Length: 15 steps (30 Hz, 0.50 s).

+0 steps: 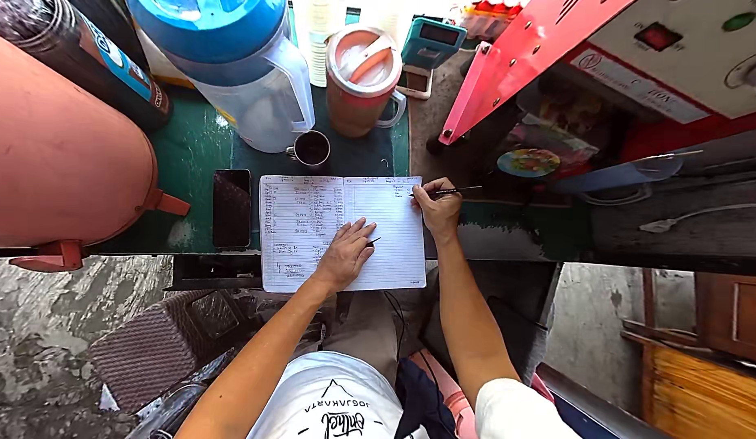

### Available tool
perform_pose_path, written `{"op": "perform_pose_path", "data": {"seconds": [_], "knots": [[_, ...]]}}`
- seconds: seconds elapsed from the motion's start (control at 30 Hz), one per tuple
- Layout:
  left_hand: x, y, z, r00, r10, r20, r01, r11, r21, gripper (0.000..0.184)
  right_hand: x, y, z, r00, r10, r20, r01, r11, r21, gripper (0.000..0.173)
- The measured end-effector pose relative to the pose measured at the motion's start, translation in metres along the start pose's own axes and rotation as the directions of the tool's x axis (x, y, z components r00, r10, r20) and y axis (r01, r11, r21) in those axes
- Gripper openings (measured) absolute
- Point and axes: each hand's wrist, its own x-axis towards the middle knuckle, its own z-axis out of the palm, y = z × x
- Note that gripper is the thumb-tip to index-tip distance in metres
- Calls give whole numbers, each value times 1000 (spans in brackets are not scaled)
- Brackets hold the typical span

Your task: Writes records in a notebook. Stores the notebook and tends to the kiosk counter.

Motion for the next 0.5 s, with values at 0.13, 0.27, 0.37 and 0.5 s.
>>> {"op": "perform_pose_path", "data": {"seconds": [0.13, 0.27, 0.37, 0.5], "knots": [[0, 0, -2, 1000, -8, 5, 8, 1000, -5, 45, 0, 1, 2, 999, -34, 13, 35, 997, -66, 17], [0, 1, -2, 1000, -15, 14, 16, 1000, -2, 45, -4, -2, 0, 999, -50, -6, 50, 994, -101, 17], [0, 3, -2, 1000, -12, 10, 12, 1000, 8, 46, -12, -12, -2, 999, -26, 31, 30, 990, -136, 18], [-1, 2, -1, 1000, -11, 3, 11, 1000, 19, 46, -11, -13, -4, 999, -18, 42, 22, 995, -100, 17]]}}
